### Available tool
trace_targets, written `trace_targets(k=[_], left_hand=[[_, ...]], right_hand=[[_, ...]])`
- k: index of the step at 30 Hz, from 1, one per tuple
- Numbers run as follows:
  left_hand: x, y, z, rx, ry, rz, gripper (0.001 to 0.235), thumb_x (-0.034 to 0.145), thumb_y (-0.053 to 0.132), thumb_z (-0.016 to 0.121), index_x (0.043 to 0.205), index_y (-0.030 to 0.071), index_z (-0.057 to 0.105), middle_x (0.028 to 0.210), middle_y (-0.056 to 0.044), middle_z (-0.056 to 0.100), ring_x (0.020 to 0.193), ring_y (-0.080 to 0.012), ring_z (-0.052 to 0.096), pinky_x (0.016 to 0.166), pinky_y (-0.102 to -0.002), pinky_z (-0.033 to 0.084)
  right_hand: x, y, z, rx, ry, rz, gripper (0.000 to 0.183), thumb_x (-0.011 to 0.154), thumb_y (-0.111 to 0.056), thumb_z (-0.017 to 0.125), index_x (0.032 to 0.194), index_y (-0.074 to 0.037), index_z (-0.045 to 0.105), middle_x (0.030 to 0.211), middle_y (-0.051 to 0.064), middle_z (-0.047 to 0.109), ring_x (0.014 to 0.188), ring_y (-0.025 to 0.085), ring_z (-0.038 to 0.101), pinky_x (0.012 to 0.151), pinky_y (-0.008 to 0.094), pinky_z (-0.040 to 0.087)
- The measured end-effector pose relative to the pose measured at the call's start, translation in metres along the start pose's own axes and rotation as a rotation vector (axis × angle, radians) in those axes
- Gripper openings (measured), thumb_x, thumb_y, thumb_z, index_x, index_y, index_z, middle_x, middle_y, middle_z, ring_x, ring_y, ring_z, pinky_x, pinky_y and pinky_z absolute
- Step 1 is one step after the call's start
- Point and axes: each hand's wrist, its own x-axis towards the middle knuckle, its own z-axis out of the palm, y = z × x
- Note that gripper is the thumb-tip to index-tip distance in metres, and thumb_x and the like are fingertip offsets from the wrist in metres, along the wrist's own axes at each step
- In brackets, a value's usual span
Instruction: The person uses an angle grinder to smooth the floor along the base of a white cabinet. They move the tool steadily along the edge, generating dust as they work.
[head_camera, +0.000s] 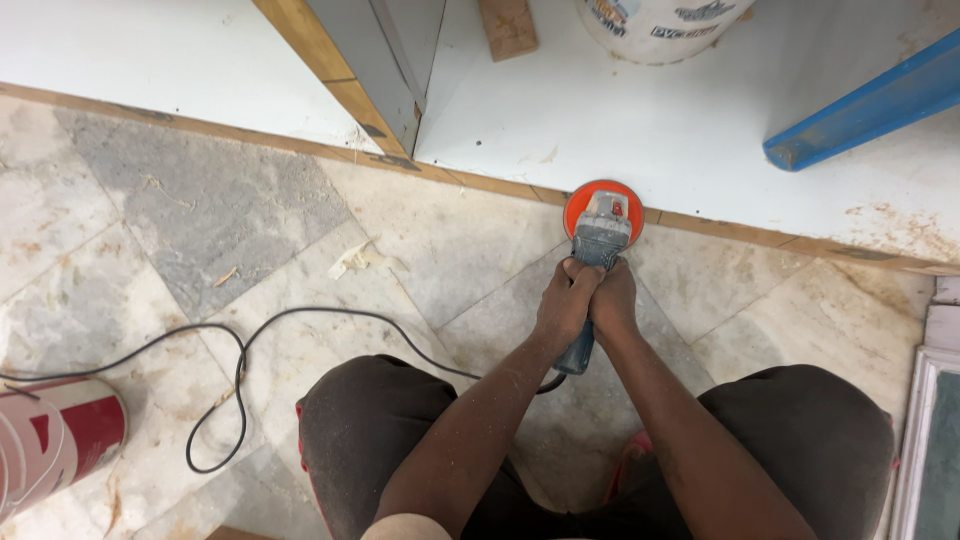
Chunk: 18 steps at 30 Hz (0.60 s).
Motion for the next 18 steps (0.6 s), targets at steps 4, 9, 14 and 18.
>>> trace_targets(k=[4, 9, 14, 18], left_hand=[[0.003, -0.005, -0.002, -0.014, 0.054, 0.087, 0.076, 0.082, 0.054, 0.056, 0.140, 0.005, 0.051, 0.129, -0.022, 0.064, 0.119, -0.0339, 0.063, 0.102, -0.043, 0.046], [0.012, -0.013, -0.018, -0.074, 0.132, 0.094, 0.073, 0.082, 0.050, 0.059, 0.138, 0.004, 0.050, 0.126, -0.022, 0.064, 0.115, -0.0324, 0.064, 0.099, -0.042, 0.048], [0.016, -0.017, -0.037, -0.153, 0.164, 0.095, 0.067, 0.082, 0.046, 0.059, 0.132, 0.002, 0.054, 0.120, -0.020, 0.066, 0.110, -0.0285, 0.064, 0.095, -0.039, 0.049], [0.015, -0.016, -0.043, -0.193, 0.155, 0.076, 0.067, 0.083, 0.046, 0.060, 0.133, 0.002, 0.052, 0.119, -0.018, 0.065, 0.109, -0.0269, 0.064, 0.096, -0.038, 0.049]], right_hand=[[-0.001, -0.005, 0.007, -0.046, 0.017, -0.061, 0.023, 0.080, -0.022, 0.079, 0.084, -0.003, 0.067, 0.076, 0.007, 0.068, 0.066, 0.016, 0.063, 0.058, 0.035, 0.050], [-0.003, -0.018, 0.028, -0.108, -0.051, -0.053, 0.025, 0.079, -0.024, 0.079, 0.083, -0.002, 0.068, 0.075, 0.009, 0.070, 0.065, 0.017, 0.064, 0.059, 0.036, 0.051], [-0.007, -0.026, 0.048, -0.143, -0.122, -0.058, 0.029, 0.079, -0.029, 0.078, 0.083, -0.002, 0.068, 0.076, 0.010, 0.070, 0.067, 0.019, 0.065, 0.062, 0.037, 0.051], [-0.007, -0.028, 0.055, -0.186, -0.073, -0.007, 0.033, 0.078, -0.031, 0.081, 0.087, -0.004, 0.064, 0.081, 0.010, 0.071, 0.072, 0.020, 0.068, 0.065, 0.037, 0.054]])
